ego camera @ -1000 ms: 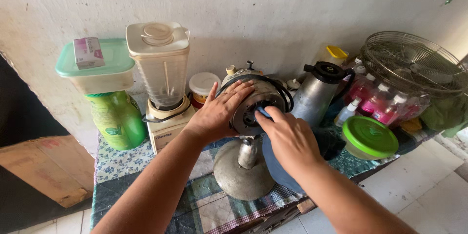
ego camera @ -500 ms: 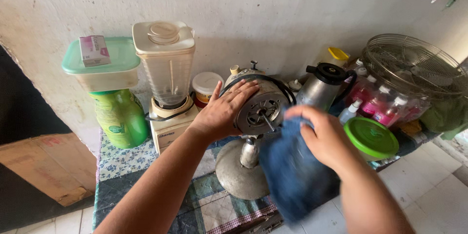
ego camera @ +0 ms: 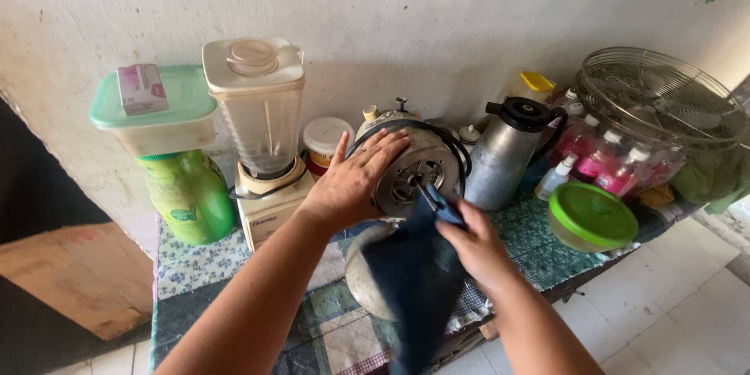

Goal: The person removes the front grill of a table fan using a screwdriver, wipes the fan blades and motor housing with a cloth, then reattaches the front grill. The person handles the fan grill, fan blades, and motor housing, and uses a screwdriver and a cloth.

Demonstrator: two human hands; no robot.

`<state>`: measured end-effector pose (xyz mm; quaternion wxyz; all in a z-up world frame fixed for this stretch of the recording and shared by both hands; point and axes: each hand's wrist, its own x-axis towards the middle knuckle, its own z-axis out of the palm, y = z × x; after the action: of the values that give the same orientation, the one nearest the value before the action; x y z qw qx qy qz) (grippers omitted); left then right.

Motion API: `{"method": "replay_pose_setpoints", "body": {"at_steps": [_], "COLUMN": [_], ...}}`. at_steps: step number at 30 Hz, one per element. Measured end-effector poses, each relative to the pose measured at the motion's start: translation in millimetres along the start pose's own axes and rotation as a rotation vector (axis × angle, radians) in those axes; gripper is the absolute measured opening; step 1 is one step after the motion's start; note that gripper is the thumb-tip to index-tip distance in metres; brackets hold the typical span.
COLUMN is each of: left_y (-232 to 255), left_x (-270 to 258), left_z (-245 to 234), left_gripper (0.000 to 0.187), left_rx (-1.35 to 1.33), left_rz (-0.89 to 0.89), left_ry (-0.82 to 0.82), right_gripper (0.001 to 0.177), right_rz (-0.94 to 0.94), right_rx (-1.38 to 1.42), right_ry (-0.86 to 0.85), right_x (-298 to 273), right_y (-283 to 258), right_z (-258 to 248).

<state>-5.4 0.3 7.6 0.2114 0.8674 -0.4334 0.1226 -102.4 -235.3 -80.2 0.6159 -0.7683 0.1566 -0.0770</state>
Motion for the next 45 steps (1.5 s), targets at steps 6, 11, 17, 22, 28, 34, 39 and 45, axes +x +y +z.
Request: {"method": "replay_pose_setpoints", "body": {"at_steps": [6, 11, 17, 22, 28, 34, 39, 45], "left_y": [-0.9, -4.7, -7.7, -7.3, -5.0, -8.9, -11.8, -13.7], "left_x": [2.3, 1.3, 0.5, 0.3, 2.4, 0.6, 2.2, -0.1], "left_z": [0.2, 3.5, 5.0, 5.4, 3.7, 6.1, 7.3, 6.7], "left_gripper": [0.128, 0.128, 0.125, 0.123, 0.126, 0.121, 0.125, 0.137], "left_rx": [0.027, 0.03, 0.027, 0.011, -0.023, 0.059, 0.01, -0.025], "left_rz": [-0.021, 0.021, 0.054, 0.05, 0.015, 0.056, 0.076, 0.049], "left_ry": [-0.042, -0.005, 0.047, 0.035, -0.006, 0.041, 0.025, 0.043], "right_gripper": [0.039, 0.047, 0.041, 0.038, 0.047, 0.067, 0.062, 0.047], "right_rz": [-0.208, -0.345, -0.794, -0.538, -0.474, -0.975, -0.695, -0.569], "right_rx": [0.077, -0.29, -0.719, -0.75, -0.997, -0.81, -0.91, -0.351], "right_ry": [0.021, 0.341, 0.299, 0.374, 0.387, 0.211, 0.096, 0.446], "right_x": [-7.2, -14.8, -35.9, -31.6, -20.1, -39.6, -34.8, -19.7], "right_y": [23.5, 8.3, -0.7, -11.5, -13.1, 12.2, 27.9, 12.7], "right_z": [-20.0, 26.4, 58.7, 25.1, 58.7, 89.3, 63.2, 4.4]}}
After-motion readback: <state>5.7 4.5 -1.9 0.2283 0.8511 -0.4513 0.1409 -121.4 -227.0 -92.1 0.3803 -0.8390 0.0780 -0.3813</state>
